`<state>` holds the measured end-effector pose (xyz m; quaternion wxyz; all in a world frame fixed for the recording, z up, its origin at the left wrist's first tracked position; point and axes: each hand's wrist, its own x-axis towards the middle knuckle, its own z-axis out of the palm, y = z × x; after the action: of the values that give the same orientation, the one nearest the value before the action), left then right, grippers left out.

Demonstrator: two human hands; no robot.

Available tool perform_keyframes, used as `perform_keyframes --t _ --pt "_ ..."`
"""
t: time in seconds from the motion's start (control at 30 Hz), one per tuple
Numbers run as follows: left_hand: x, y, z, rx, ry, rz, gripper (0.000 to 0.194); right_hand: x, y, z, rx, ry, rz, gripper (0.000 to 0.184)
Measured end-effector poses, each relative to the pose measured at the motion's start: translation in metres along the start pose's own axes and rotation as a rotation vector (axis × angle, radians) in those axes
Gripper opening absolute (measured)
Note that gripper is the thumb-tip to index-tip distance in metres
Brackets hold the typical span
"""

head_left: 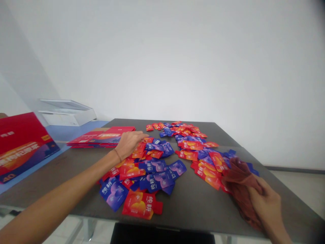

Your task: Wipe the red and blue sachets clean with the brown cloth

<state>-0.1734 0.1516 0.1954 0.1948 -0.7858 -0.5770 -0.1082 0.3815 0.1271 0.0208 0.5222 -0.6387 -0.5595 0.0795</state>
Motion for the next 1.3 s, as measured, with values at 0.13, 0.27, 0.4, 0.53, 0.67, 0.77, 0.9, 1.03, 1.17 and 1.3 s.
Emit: perform_keyframes --t 0.13,0.27,0.4,0.53,0.67,0.77,0.9,1.03,1.17,1.3 --pt "0.004 -0.002 0.003 -0.017 -0.015 0.007 0.033 0.000 -0.002 0.000 -0.007 0.009 -0.007 0.046" --pt "0.007 -0.007 0.009 -0.042 -0.031 0.017 0.033 0.000 0.000 0.000 0.006 0.011 0.009 0.048" --pt "0.010 -0.014 0.017 -0.062 -0.036 -0.009 0.033 0.000 -0.002 -0.001 0.028 -0.003 -0.011 0.047" --pt "0.012 -0.022 0.024 -0.091 -0.023 -0.054 0.033 0.000 -0.008 -0.002 0.029 -0.003 -0.030 0.046" --pt "0.018 -0.030 0.031 -0.132 0.008 -0.117 0.034 0.000 -0.009 -0.001 0.026 -0.007 -0.027 0.048" --pt "0.022 -0.035 0.039 -0.165 0.026 -0.178 0.034 0.000 -0.005 0.000 0.026 -0.003 -0.020 0.048" --pt "0.028 -0.037 0.050 -0.207 0.031 -0.263 0.035 0.001 0.002 0.002 0.037 0.001 -0.006 0.049" --pt "0.035 -0.036 0.059 -0.243 0.018 -0.313 0.037 0.002 0.006 0.003 0.050 0.004 0.006 0.048" --pt "0.040 -0.035 0.067 -0.256 -0.022 -0.346 0.037 0.002 0.005 0.002 0.049 -0.012 0.014 0.049" --pt "0.040 -0.036 0.072 -0.264 -0.081 -0.339 0.036 0.001 0.003 0.002 0.050 -0.008 0.007 0.048"
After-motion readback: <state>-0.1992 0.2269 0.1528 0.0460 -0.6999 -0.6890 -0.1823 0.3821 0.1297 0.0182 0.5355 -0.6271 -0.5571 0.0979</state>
